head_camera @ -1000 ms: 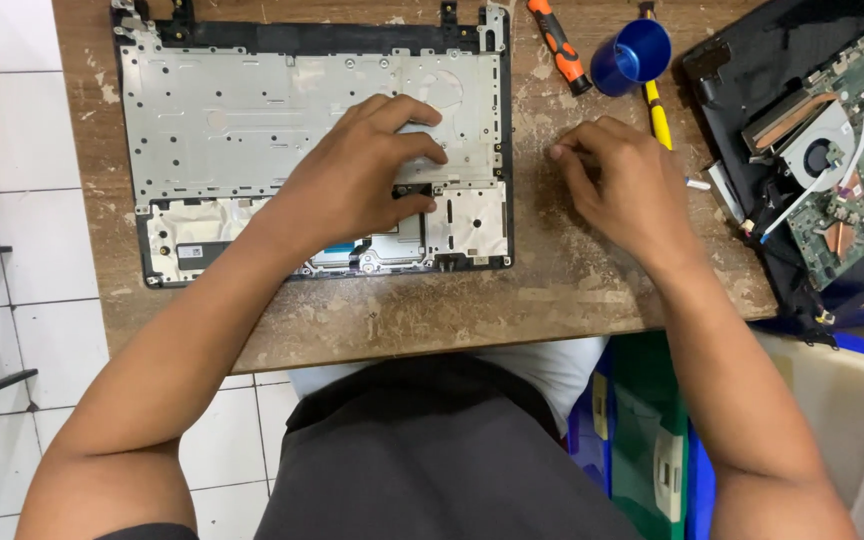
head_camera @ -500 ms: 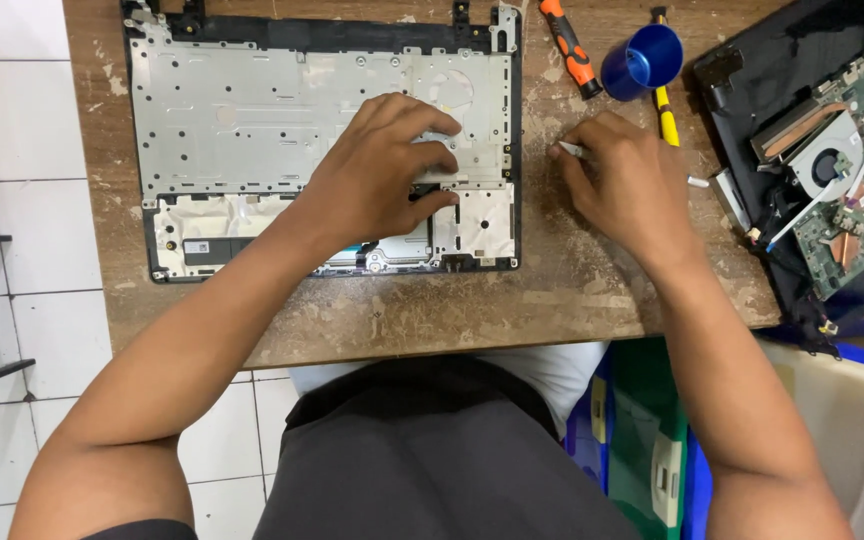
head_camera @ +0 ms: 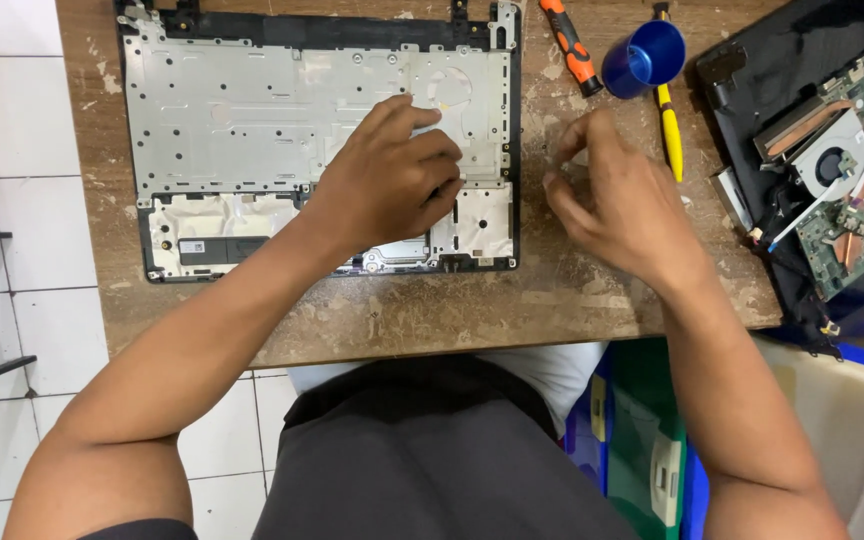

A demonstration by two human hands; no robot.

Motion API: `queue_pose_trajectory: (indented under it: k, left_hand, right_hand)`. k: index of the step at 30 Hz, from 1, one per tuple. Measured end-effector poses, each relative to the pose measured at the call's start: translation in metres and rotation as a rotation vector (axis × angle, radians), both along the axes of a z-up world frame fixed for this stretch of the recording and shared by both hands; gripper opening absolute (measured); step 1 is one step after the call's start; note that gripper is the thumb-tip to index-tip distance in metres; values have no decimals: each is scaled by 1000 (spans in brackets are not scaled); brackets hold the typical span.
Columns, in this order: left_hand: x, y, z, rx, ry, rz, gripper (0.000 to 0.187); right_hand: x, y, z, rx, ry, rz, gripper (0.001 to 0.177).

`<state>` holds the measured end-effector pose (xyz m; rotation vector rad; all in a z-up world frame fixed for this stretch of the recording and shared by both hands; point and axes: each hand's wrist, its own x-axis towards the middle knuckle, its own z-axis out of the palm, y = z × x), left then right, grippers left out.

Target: The person uses a small white plastic tool to pry and separate the edges of a laptop chassis from its internal metal frame. They work along the perimeter of the device, carefully lifting the casing to detach it from the main body.

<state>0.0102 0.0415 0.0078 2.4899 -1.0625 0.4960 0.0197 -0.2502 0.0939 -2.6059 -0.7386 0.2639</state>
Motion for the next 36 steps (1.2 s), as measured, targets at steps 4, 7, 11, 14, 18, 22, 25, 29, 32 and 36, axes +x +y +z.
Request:
queue_pose_trajectory:
  k: [4, 7, 11, 14, 18, 22, 25, 29, 32, 36]
  left_hand:
    - [4, 0, 7, -103, 116, 7, 14]
    - [7, 3, 8, -126, 247, 1, 13]
    - [10, 4, 5, -243, 296, -19, 14]
    - [10, 4, 2, -309, 360, -2, 12]
    - [10, 5, 6, -306, 400, 12, 11]
    - [11, 6, 4, -324, 443, 7, 12]
    - [14, 7, 4, -338, 476, 0, 11]
    - [15, 6, 6, -350, 553, 1, 12]
    - [15, 7, 7, -354, 560, 2, 12]
    - [15, 5, 5, -338, 559, 17, 12]
  right_hand:
    - [-8, 7, 10, 57, 228, 52, 7]
    - [-14, 16, 10, 97, 211, 125, 12]
    - [-14, 22, -12, 205, 88, 239, 20]
    - [-15, 30, -16, 122, 40, 220, 25]
    - [-17, 36, -18, -94, -198, 255, 23]
    - [-15, 38, -22, -107, -367, 287, 14]
    - [-13, 37, -28, -85, -398, 282, 12]
    - [-11, 36, -26, -67, -427, 269, 8]
    - [-9, 35, -26, -98, -380, 277, 13]
    - [-4, 37, -24, -73, -264, 290, 17]
